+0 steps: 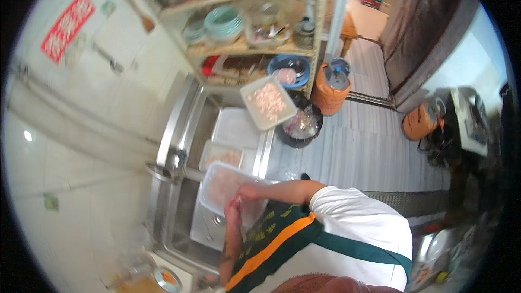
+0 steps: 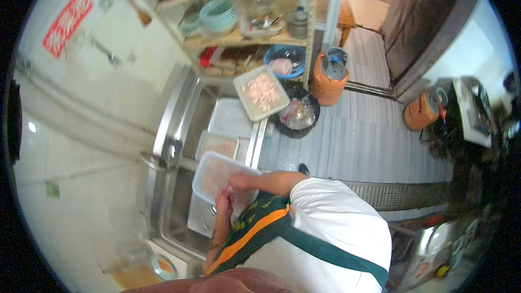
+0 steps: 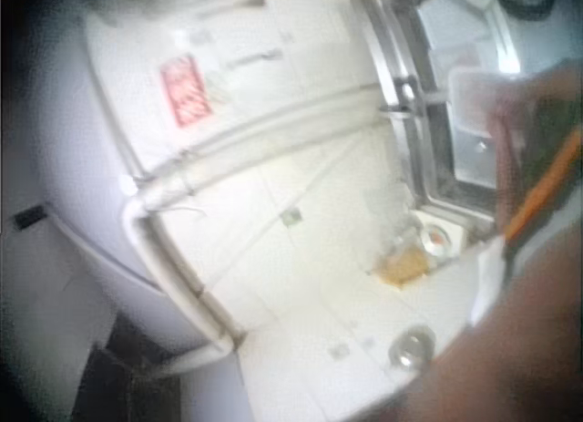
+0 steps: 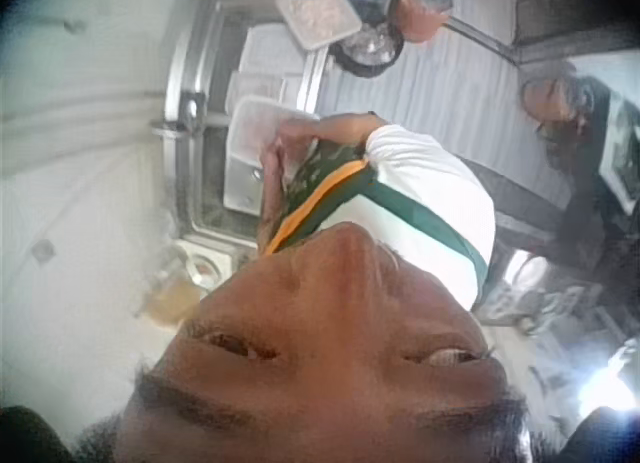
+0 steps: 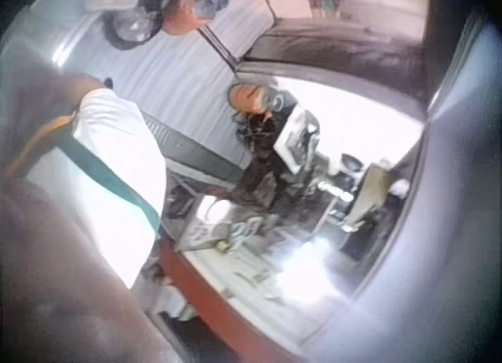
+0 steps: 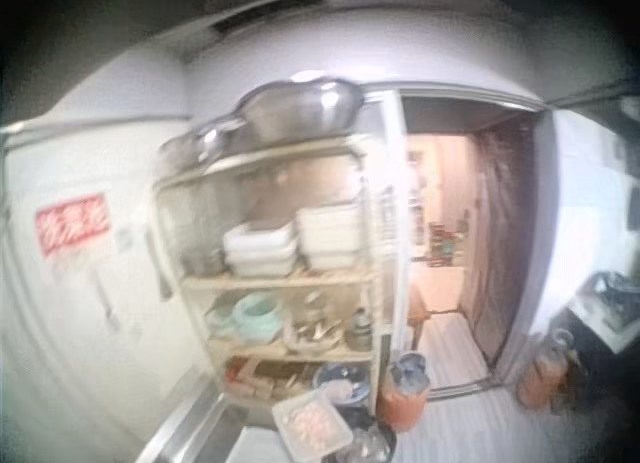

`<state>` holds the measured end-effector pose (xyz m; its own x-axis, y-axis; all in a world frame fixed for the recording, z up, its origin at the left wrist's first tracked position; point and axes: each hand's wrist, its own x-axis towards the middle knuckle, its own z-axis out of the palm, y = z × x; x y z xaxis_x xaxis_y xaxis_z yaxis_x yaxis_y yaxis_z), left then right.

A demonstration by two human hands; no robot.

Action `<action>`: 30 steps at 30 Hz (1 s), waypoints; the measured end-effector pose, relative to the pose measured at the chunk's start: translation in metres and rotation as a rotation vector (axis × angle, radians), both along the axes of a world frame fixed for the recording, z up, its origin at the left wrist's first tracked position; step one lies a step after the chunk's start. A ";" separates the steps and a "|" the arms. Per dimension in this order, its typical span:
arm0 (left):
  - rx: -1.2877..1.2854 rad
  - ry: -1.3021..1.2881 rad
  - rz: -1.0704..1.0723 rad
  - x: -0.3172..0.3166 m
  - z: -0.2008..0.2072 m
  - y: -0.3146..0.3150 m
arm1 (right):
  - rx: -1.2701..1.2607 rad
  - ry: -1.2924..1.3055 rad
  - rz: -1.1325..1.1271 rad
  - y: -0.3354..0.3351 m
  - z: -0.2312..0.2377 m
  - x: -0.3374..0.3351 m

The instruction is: The person stands at a kitchen sink and peels garlic cloves one by one. They remove the outer skin and place the peeled cloves into a white plastic container. The task continues throughout the clip with repetitive peeling motions.

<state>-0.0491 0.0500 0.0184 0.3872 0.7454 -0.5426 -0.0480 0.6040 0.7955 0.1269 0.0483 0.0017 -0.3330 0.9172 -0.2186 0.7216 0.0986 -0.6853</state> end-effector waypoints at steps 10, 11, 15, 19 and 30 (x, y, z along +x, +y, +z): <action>-0.079 -0.084 0.226 0.012 0.088 0.008 | 0.297 0.165 0.064 0.014 0.105 0.026; -0.074 -0.108 0.239 0.015 0.094 0.009 | 0.316 0.164 0.080 0.014 0.113 0.029; -0.076 -0.146 0.335 0.031 0.108 0.008 | 0.227 0.112 0.025 0.013 0.130 0.038; -0.007 -0.224 0.318 0.050 0.115 -0.008 | 0.226 0.168 -0.016 0.011 0.131 0.052; 0.111 -0.045 0.264 0.097 0.108 -0.041 | 0.154 0.269 -0.071 0.002 0.097 0.082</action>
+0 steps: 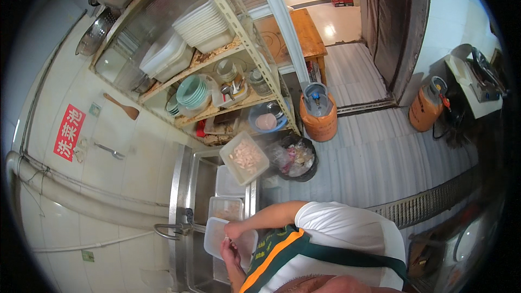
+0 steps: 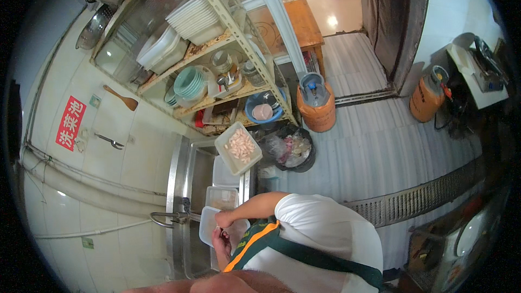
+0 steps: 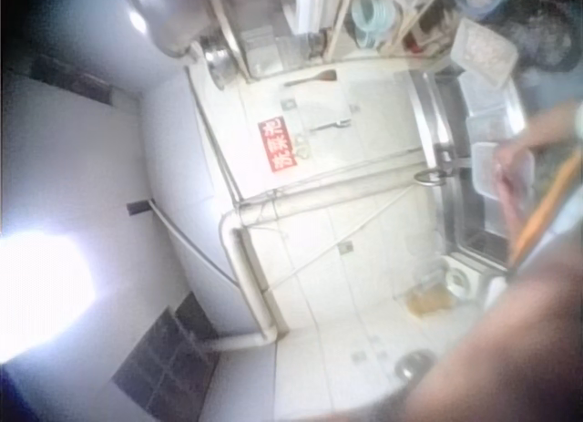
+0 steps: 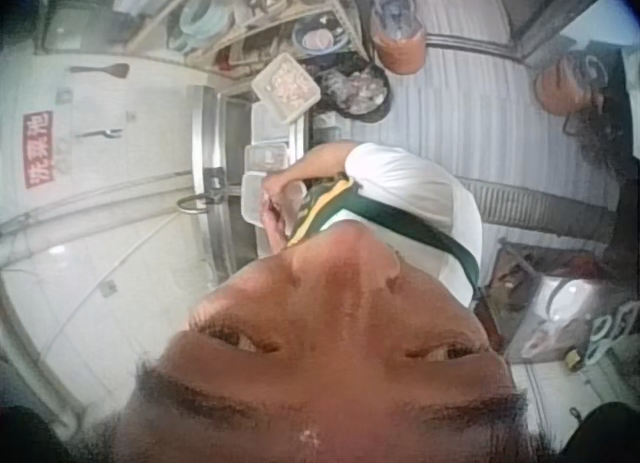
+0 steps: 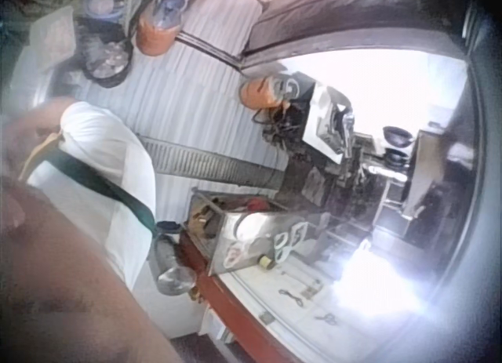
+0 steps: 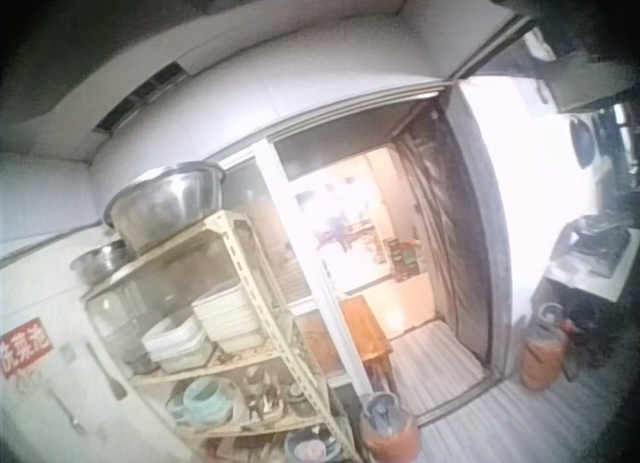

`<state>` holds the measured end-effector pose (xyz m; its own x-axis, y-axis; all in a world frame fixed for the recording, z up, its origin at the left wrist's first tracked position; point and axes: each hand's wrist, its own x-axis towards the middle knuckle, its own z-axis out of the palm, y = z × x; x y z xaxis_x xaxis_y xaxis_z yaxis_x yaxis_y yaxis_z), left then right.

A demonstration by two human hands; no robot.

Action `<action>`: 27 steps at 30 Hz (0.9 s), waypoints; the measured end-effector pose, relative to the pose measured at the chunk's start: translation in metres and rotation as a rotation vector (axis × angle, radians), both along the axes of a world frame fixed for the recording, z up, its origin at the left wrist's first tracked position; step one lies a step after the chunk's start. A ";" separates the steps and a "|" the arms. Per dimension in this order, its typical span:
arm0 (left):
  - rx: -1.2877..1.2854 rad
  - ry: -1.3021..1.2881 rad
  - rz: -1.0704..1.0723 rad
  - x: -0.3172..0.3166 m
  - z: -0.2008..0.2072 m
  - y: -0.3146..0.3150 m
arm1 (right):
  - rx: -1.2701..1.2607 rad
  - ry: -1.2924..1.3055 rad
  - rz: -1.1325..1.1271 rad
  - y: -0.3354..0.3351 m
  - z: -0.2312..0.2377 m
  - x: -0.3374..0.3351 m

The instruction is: The person stands at a kitchen sink and peels garlic cloves one by one. They remove the outer skin and place the peeled cloves into a white plastic container. The task continues throughout the clip with repetitive peeling motions.

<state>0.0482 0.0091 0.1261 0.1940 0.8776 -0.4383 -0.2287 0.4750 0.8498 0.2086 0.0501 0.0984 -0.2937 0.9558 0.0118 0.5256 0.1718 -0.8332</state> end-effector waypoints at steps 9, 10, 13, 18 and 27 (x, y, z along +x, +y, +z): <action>0.030 0.024 -0.042 0.021 -0.009 0.003 | 0.013 -0.072 0.229 -0.006 -0.031 0.031; 0.025 0.024 -0.031 0.023 -0.009 0.000 | 0.014 -0.082 0.161 -0.005 -0.031 0.032; -0.046 0.075 0.103 0.026 -0.005 -0.008 | 0.014 0.059 0.045 -0.001 -0.021 0.060; -0.123 0.147 0.190 0.005 -0.031 -0.014 | -0.466 1.218 -0.556 0.026 0.015 0.128; 0.596 1.512 -0.536 -0.085 -0.195 0.039 | -0.374 0.862 -0.436 0.020 -0.011 0.099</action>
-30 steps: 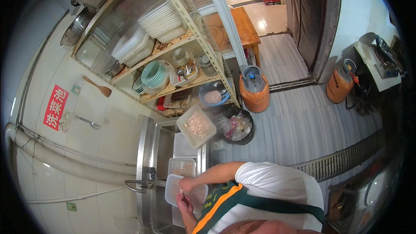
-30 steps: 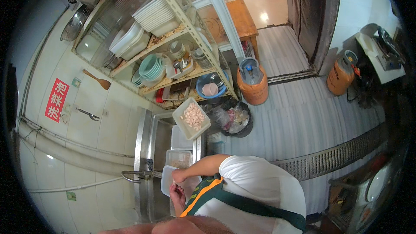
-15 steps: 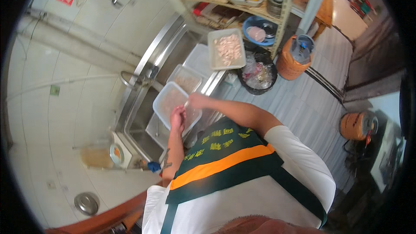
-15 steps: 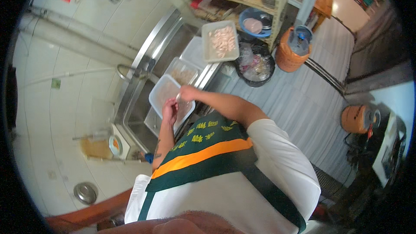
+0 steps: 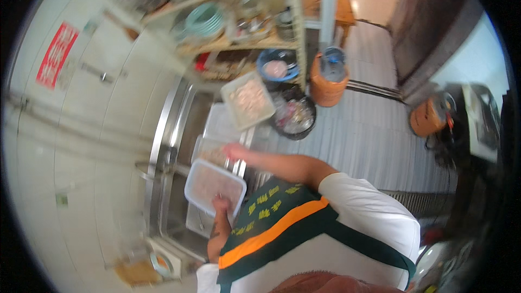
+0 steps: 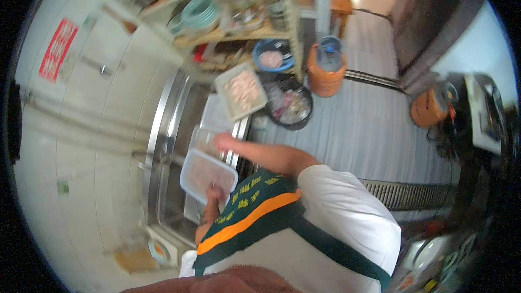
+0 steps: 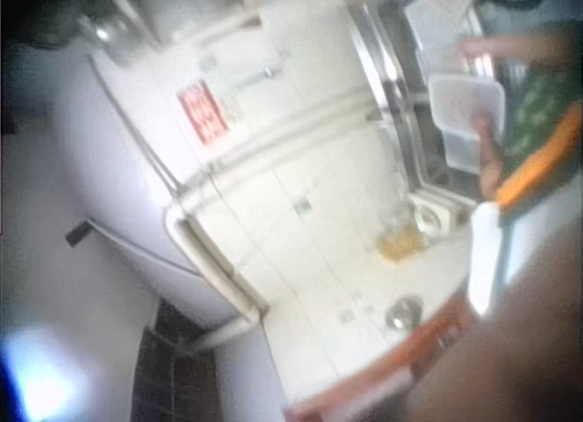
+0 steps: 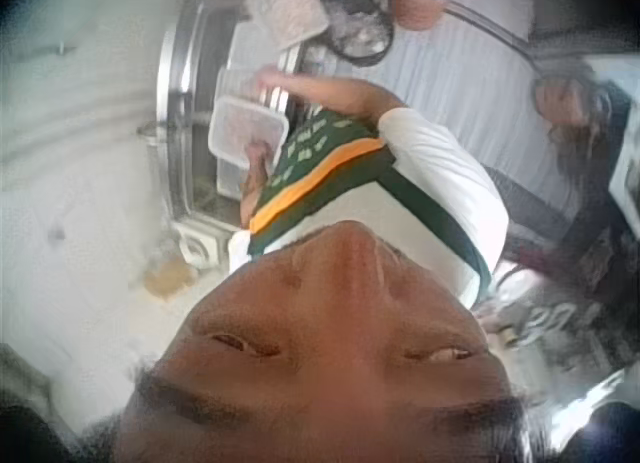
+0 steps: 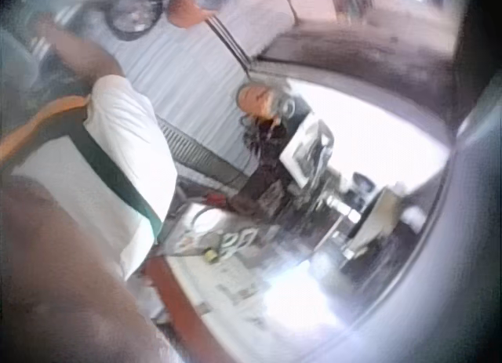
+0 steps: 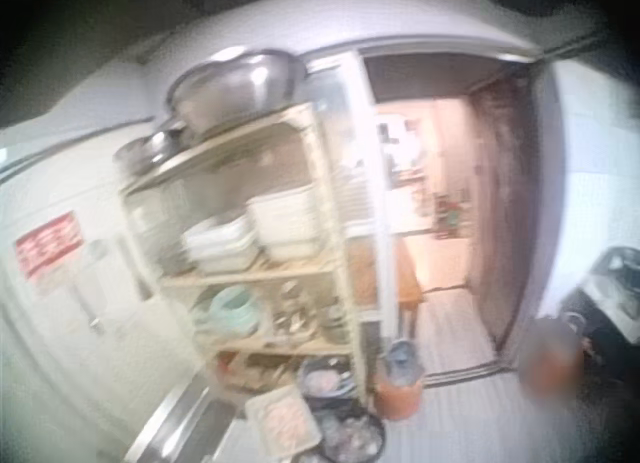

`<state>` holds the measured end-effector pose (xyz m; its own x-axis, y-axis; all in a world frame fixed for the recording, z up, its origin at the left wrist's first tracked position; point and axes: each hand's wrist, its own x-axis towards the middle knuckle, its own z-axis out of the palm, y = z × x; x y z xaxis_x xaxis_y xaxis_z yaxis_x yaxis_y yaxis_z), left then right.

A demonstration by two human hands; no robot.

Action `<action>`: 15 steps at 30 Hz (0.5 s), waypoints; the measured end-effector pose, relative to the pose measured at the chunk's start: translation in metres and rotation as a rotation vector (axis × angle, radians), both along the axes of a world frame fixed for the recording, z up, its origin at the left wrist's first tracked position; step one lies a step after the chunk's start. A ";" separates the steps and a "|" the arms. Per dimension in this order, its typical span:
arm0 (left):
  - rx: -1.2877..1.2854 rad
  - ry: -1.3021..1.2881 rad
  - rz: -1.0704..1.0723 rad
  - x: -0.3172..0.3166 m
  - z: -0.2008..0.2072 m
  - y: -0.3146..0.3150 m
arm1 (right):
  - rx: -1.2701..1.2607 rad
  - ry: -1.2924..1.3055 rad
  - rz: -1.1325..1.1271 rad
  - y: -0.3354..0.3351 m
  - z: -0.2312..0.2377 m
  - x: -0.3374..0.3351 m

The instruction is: The person stands at a kitchen sink and peels garlic cloves one by one. They remove the outer skin and place the peeled cloves into a white plastic container. The task continues throughout the clip with repetitive peeling motions.

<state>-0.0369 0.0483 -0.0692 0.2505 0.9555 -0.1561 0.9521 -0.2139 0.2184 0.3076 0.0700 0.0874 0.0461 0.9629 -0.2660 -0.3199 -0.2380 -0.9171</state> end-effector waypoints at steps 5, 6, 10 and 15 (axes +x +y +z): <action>-0.305 -0.189 -0.049 -0.008 -0.012 0.013 | -0.084 -0.244 0.365 -0.032 0.022 -0.022; -0.350 -0.226 -0.054 -0.007 -0.009 0.015 | -0.106 -0.231 0.354 -0.036 0.026 -0.025; -0.377 -0.159 -0.082 -0.001 0.014 0.012 | -0.074 -0.173 0.289 -0.038 0.030 -0.021; -0.327 -0.102 -0.161 0.000 0.029 -0.005 | -0.036 -0.225 0.315 -0.041 0.025 -0.022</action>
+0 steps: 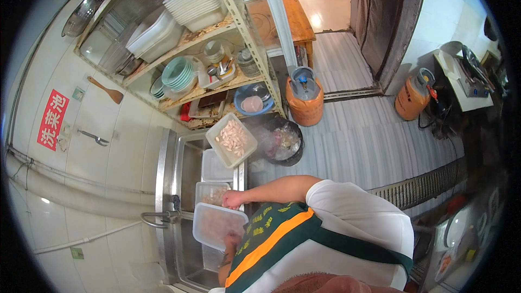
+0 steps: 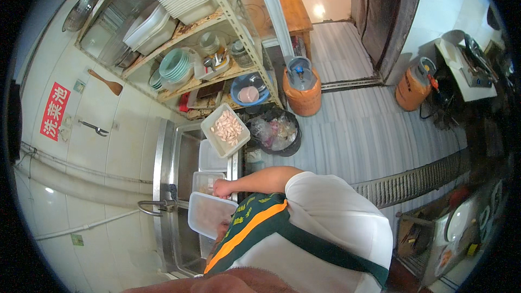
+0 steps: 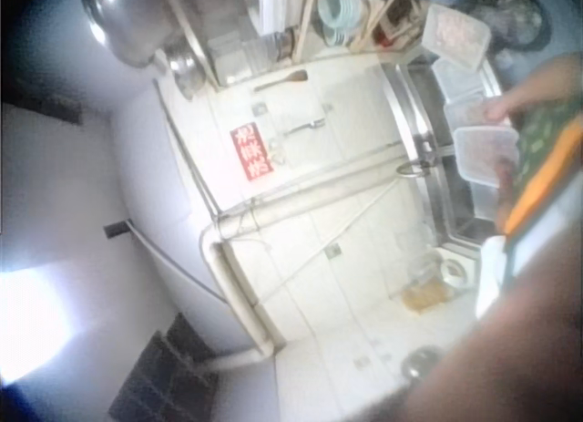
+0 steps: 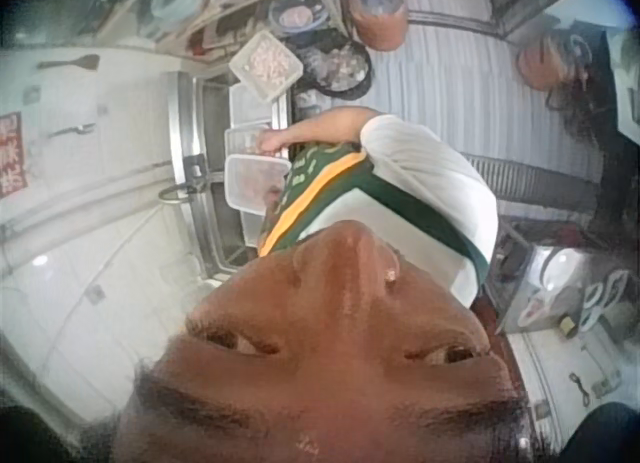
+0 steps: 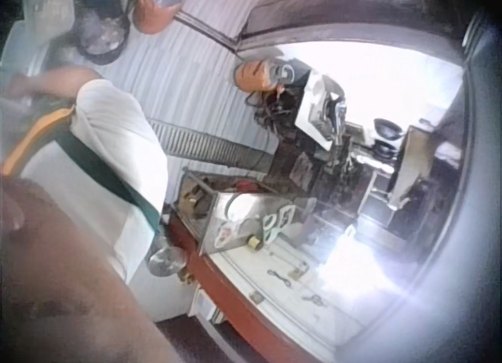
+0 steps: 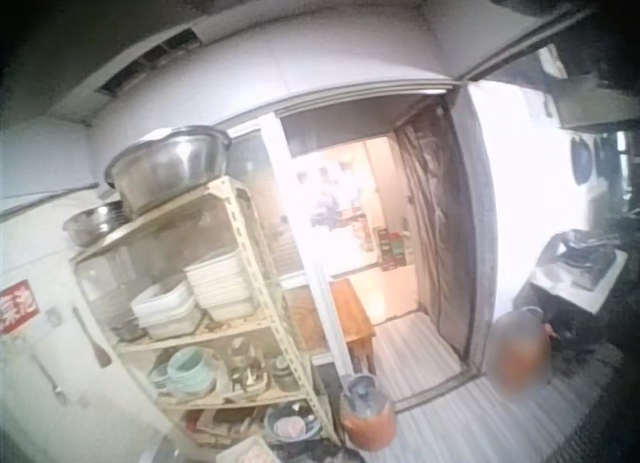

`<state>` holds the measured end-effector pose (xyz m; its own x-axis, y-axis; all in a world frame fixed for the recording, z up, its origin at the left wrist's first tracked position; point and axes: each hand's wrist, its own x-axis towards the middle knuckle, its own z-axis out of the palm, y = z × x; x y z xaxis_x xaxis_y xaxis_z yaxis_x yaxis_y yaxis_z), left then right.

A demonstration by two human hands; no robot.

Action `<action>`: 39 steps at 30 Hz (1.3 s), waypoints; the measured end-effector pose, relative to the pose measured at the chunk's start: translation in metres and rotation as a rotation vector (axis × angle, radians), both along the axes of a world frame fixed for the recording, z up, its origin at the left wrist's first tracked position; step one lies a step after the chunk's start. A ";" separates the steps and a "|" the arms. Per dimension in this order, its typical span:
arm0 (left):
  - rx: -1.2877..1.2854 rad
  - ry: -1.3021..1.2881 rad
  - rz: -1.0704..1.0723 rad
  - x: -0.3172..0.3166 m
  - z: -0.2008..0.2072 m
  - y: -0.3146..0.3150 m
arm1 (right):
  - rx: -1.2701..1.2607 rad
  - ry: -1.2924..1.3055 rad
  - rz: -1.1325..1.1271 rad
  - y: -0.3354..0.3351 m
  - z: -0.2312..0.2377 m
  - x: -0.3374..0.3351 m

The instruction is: The person stands at a kitchen sink and peels garlic cloves one by one. They remove the outer skin and place the peeled cloves into a white plastic container. The task continues throughout the clip with repetitive peeling motions.

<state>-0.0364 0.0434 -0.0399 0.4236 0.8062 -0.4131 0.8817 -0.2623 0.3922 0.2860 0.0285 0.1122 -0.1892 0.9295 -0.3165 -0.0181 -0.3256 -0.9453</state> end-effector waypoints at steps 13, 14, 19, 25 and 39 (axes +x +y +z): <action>0.238 -0.406 0.521 0.020 0.046 -0.035 | -0.043 -0.027 0.144 -0.012 -0.016 -0.026; 0.249 -0.434 0.549 0.020 0.050 -0.034 | -0.056 -0.031 0.149 -0.010 -0.018 -0.032; -0.118 -0.948 0.890 0.021 0.069 -0.028 | -0.136 -0.095 0.328 0.008 -0.026 -0.069; -0.345 -1.292 0.937 0.017 0.111 -0.015 | -0.186 -0.094 0.309 0.027 -0.026 -0.118; -0.679 -1.234 0.908 -0.032 0.099 0.007 | 0.352 -0.532 0.280 0.050 -0.109 -0.187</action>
